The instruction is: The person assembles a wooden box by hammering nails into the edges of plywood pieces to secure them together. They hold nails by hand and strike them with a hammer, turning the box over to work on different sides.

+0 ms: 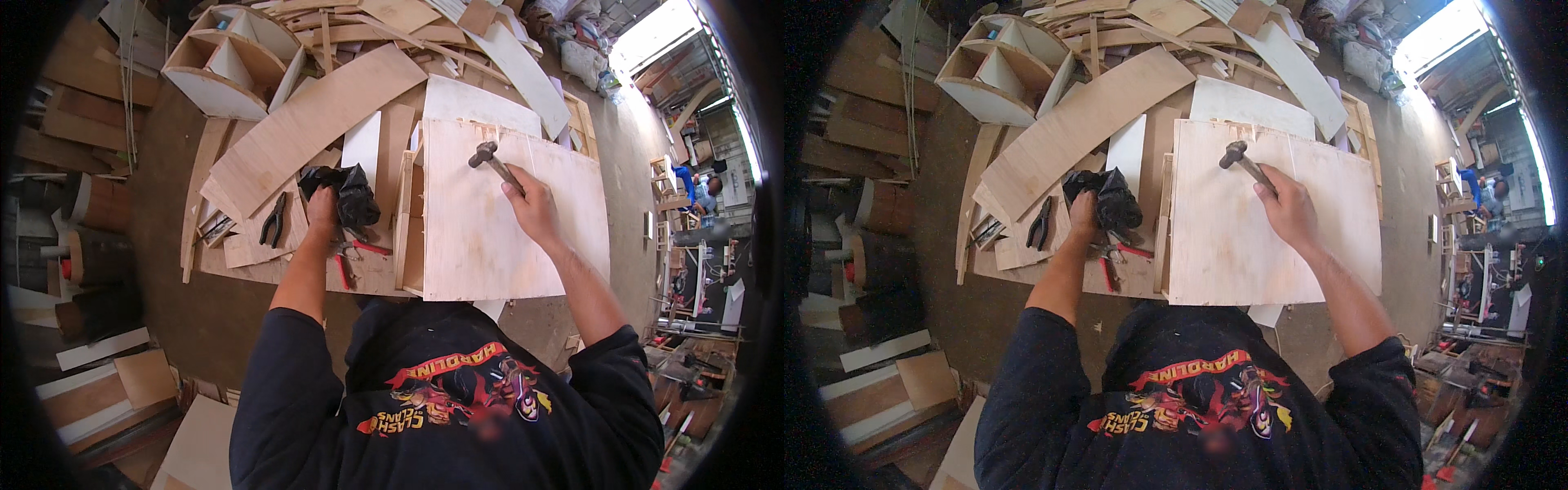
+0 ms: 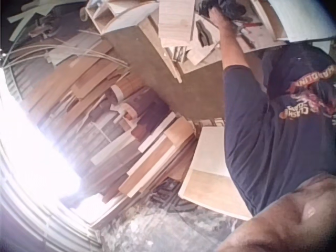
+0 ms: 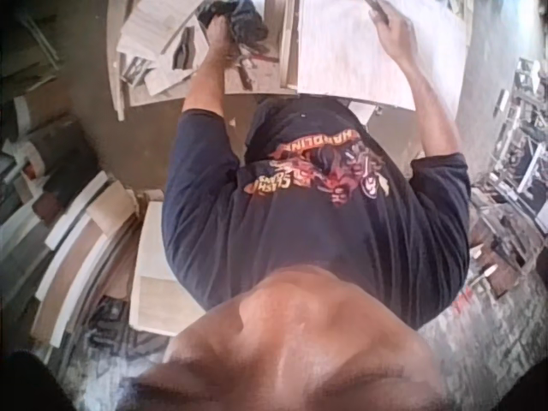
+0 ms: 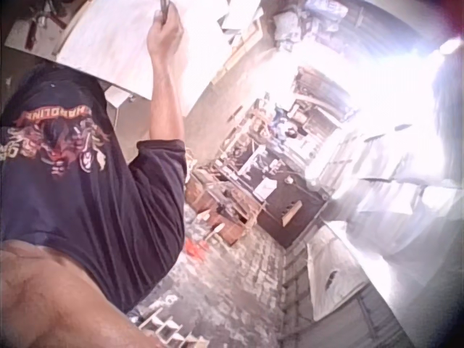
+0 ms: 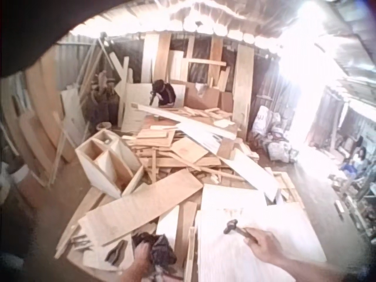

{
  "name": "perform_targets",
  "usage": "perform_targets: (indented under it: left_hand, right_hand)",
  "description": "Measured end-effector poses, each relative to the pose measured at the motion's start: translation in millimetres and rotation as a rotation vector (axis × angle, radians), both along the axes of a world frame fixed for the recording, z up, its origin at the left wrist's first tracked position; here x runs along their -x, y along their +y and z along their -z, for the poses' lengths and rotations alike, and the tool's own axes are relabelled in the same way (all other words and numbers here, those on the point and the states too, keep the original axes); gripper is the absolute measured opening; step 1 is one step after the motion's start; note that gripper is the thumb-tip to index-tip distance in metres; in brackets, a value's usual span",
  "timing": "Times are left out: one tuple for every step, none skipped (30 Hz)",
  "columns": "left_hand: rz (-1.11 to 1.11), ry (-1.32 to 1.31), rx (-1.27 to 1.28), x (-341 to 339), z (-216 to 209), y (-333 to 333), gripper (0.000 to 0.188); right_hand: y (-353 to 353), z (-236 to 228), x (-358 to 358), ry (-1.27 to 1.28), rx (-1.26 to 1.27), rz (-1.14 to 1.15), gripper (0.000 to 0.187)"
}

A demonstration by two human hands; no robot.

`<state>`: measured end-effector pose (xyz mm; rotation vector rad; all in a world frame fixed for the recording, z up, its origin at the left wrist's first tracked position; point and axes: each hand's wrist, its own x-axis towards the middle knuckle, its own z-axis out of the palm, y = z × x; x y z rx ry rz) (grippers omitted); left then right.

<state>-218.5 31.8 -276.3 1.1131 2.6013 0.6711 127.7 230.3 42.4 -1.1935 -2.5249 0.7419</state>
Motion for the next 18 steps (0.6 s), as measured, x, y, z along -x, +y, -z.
perform_targets:
  left_hand:
    - [0.055, 0.022, -0.001, -0.1, -1.0, 0.8, 0.012]
    - [0.109, 0.043, -0.001, 0.0, -1.9, 1.5, 0.013]
    - [0.098, 0.044, -0.001, 4.7, 2.8, -2.0, 0.013]
    - [0.133, 0.05, -0.019, 10.2, 7.5, -3.4, 0.012]
    - [0.169, 0.055, -0.037, 14.0, 12.5, -4.4, 0.011]
    - [0.172, 0.053, -0.033, 13.1, 10.5, -2.6, 0.011]
    - [0.192, 0.042, 0.017, 12.0, 8.6, -0.5, 0.012]
    - [0.215, 0.03, 0.067, 10.1, 7.0, 2.1, 0.013]
    - [0.212, 0.032, 0.066, 12.1, 14.0, 1.2, 0.013]
    - [0.204, 0.08, 0.017, 17.4, 30.1, -5.2, 0.016]
    - [0.202, 0.128, -0.03, 22.2, 44.6, -9.0, 0.02]
    - [0.196, 0.131, -0.031, 26.6, 54.3, -8.9, 0.02]
    - [0.182, 0.089, 0.011, 30.3, 60.0, -8.8, 0.023]
    - [0.165, 0.048, 0.052, 34.3, 65.3, -11.4, 0.026]
    - [0.17, 0.045, 0.051, 30.1, 59.2, -8.8, 0.026]
    - [0.169, 0.122, 0.157, 23.3, 42.6, -5.3, 0.026]
    - [0.175, 0.199, 0.263, 16.0, 26.8, 0.8, 0.026]
    - [0.187, 0.197, 0.259, 9.8, 14.1, 3.9, 0.026]
  right_hand:
    - [5.3, 1.0, -0.3, 0.0, 0.025, 0.016, 0.036]
    - [11.3, 5.2, -3.6, -0.002, 0.025, 0.016, 0.036]
    - [15.4, 9.3, -3.8, 0.032, 0.045, -0.001, 0.035]
    - [18.1, 11.6, -3.9, 0.066, 0.065, -0.017, 0.034]
    - [20.0, 12.1, -4.3, 0.066, 0.065, -0.026, 0.034]
    - [20.6, 12.3, -6.1, 0.062, 0.08, -0.013, 0.034]
    - [21.0, 13.2, -8.3, 0.058, 0.096, 0.003, 0.033]
    - [21.3, 14.9, -10.7, 0.055, 0.1, 0.01, 0.033]
    - [21.1, 13.3, -9.6, 0.057, 0.106, 0.001, 0.034]
    - [20.2, 11.1, -5.5, 0.061, 0.11, -0.02, 0.034]
    - [19.9, 10.1, -2.9, 0.064, 0.109, -0.03, 0.034]
    - [19.9, 9.4, -1.5, 0.072, 0.106, -0.036, 0.034]
    - [19.9, 9.2, 0.2, 0.08, 0.105, -0.043, 0.034]
    - [19.4, 8.0, 3.7, 0.083, 0.104, -0.053, 0.034]
    - [19.7, 9.0, 2.7, 0.076, 0.103, -0.042, 0.034]
    - [20.0, 10.5, 0.3, 0.069, 0.103, -0.028, 0.034]
    - [20.8, 12.5, -4.8, 0.063, 0.106, -0.011, 0.034]
    - [21.3, 13.0, -8.5, 0.064, 0.11, 0.008, 0.033]
